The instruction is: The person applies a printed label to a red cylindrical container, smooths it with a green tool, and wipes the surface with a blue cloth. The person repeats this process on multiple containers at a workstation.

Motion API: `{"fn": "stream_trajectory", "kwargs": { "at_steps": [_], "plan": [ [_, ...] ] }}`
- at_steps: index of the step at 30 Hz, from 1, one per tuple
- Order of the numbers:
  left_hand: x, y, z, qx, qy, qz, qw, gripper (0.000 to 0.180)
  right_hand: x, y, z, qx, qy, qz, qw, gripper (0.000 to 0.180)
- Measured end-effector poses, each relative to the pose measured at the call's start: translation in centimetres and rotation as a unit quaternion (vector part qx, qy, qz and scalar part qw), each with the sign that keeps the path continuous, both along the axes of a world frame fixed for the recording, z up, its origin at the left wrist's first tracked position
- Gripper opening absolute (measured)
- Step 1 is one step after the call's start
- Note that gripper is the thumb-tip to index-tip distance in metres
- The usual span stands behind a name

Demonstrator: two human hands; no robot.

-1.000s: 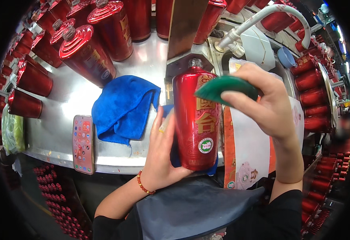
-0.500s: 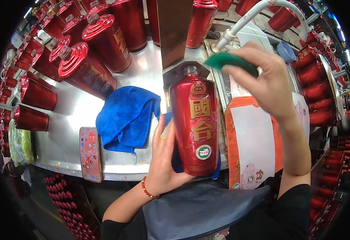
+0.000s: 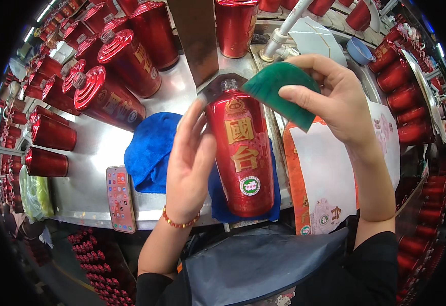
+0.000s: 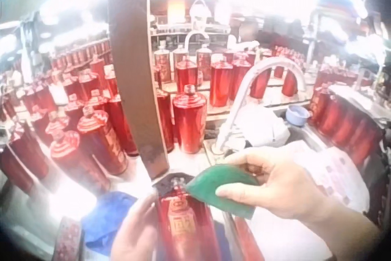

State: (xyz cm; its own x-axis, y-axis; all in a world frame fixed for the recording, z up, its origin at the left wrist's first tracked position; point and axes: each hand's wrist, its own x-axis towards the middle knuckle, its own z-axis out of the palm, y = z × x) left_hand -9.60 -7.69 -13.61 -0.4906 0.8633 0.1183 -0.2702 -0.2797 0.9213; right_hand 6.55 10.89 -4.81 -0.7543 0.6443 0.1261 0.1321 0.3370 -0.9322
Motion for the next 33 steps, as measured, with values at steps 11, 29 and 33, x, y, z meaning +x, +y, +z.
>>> {"fn": "stream_trajectory", "kwargs": {
  "at_steps": [11, 29, 33],
  "plan": [
    [1.4, 1.5, -0.4, -0.081, 0.111, 0.059, 0.989, 0.062, 3.3, -2.5, -5.9, -0.206, 0.012, -0.062, 0.977, 0.025],
    [2.4, -2.0, -1.8, -0.042, 0.251, 0.057, 0.965, 0.099, 3.9, -3.5, -6.3, -0.163, 0.067, 0.015, 0.984, 0.025],
    [3.8, -4.7, -0.2, -0.084, 0.592, 0.027, 0.801, 0.133, 3.6, -1.9, -5.4, -0.097, 0.021, -0.011, 0.995, 0.023]
  ]
}}
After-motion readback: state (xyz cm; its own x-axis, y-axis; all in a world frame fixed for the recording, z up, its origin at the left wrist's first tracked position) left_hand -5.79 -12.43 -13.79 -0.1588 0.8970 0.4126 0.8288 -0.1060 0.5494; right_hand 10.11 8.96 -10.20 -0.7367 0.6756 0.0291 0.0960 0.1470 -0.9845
